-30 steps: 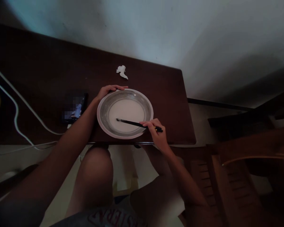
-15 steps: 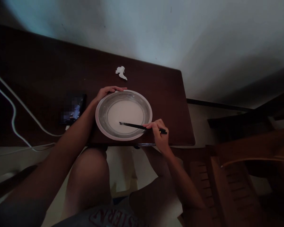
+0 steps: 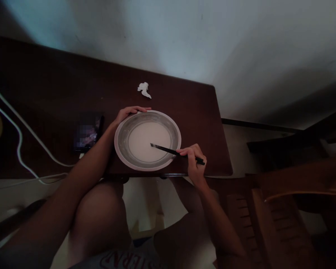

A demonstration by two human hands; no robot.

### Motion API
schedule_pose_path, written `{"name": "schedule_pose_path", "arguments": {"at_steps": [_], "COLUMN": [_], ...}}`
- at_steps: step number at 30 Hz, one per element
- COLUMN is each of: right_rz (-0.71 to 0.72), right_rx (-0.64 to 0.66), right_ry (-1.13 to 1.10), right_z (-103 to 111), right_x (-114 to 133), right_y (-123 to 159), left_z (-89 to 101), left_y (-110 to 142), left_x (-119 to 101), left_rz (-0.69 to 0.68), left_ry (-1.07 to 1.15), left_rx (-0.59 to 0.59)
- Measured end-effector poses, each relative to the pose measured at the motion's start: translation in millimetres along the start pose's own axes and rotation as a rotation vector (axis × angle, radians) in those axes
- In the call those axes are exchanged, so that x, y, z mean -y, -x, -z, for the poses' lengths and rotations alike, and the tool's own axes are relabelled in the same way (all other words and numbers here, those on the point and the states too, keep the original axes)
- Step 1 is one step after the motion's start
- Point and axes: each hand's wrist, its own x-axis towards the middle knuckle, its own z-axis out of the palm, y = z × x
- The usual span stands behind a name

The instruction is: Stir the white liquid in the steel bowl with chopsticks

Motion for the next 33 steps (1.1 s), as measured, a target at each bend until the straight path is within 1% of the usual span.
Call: {"name": "schedule_pose_path", "arguments": {"at_steps": [5,7,9,11,13,15,16,18,20,22,24,27,30,31,33], "right_rz": [0.033,0.055,0.072,0.065,0.029,-0.016,-0.028,-0.025,0.008,0.059,0.108,0.150,0.099,0.073,0.044], "right_rx": [0.233,0.270,0.243,0.166,0.074,0.035,0.050,0.143,0.248,0.302,0.284,0.162,0.042,0.037,0.106], "right_ry": [0.055,0.078,0.086,0.070,0.025,-0.019,-0.030,-0.022,0.022,0.083,0.132,0.128,0.027,-0.004,-0.034], "right_z": [-10,-11,-9,-4,0,1,0,-4,-9,-11,-8,2,9,8,4], "right_x": [4,5,4,2,1,0,0,1,2,2,0,-5,-7,-6,-4], "right_y": [0,-2,-5,-6,-5,-3,-2,0,1,1,-1,-2,-2,-1,1], "left_z": [-1.7,-1.8,-1.3,-0.5,0.0,0.0,-0.3,-1.2,-2.1,-2.4,-1.6,1.1,3.6,4.0,4.0], "left_y": [0,0,-1,-1,-1,-1,0,0,0,0,0,-1,-2,-2,-2], "left_x": [-3,-2,-1,0,1,0,0,-1,-2,-2,0,3,5,5,5], "left_rz": [0.017,0.013,0.006,0.000,0.000,0.005,0.007,0.007,0.009,0.018,0.018,-0.006,-0.023,-0.027,-0.038], "left_ry": [-0.003,-0.003,-0.002,-0.001,0.004,0.005,0.003,-0.008,-0.009,0.004,0.016,0.014,0.010,0.008,-0.001], "left_rx": [-0.016,-0.021,-0.018,-0.006,0.003,-0.001,-0.006,-0.015,-0.017,-0.013,-0.005,0.011,0.025,0.027,0.029]}}
